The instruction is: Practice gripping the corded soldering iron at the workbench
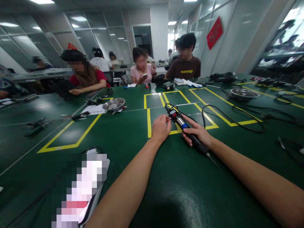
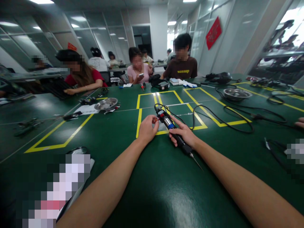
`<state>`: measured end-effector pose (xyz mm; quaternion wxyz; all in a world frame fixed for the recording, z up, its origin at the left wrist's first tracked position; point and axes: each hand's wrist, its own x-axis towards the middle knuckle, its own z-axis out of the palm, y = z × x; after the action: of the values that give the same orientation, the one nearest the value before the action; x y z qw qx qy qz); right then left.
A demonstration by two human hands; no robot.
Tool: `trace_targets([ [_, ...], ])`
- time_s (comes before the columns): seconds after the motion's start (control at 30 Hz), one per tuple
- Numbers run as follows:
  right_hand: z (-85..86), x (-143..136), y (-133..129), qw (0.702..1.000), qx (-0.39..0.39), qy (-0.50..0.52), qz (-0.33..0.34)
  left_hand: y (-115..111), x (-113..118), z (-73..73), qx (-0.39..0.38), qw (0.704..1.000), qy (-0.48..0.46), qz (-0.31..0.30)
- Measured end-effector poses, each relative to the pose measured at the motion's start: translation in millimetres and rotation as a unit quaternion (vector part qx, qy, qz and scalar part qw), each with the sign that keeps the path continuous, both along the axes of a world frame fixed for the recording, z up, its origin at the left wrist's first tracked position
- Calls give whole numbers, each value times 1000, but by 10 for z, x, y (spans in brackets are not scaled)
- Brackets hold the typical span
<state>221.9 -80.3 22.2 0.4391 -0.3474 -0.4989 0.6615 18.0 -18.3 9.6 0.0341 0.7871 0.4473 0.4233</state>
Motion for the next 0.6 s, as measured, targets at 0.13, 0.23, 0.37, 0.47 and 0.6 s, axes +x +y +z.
trace_targets([
  [0.13,10,-8,-4,1000,1,-1,-3,-2,3,-7,-7,1000,-9,-4],
  [0.23,7,-8,-3,1000,1,-3,-2,-8,5,-11,-10,1000,-16,-6],
  [0.37,1,-1,-1,1000,3,-5,2,-11,6,-13,-16,1000,-24,-7],
  [0.47,0,4,1,1000,5,-7,1,-9,3,-14,-21,999,-24,-9],
  [0.6,-2,6,6,1000,5,-8,3,-16,2,-3,-27,999,-24,-7],
])
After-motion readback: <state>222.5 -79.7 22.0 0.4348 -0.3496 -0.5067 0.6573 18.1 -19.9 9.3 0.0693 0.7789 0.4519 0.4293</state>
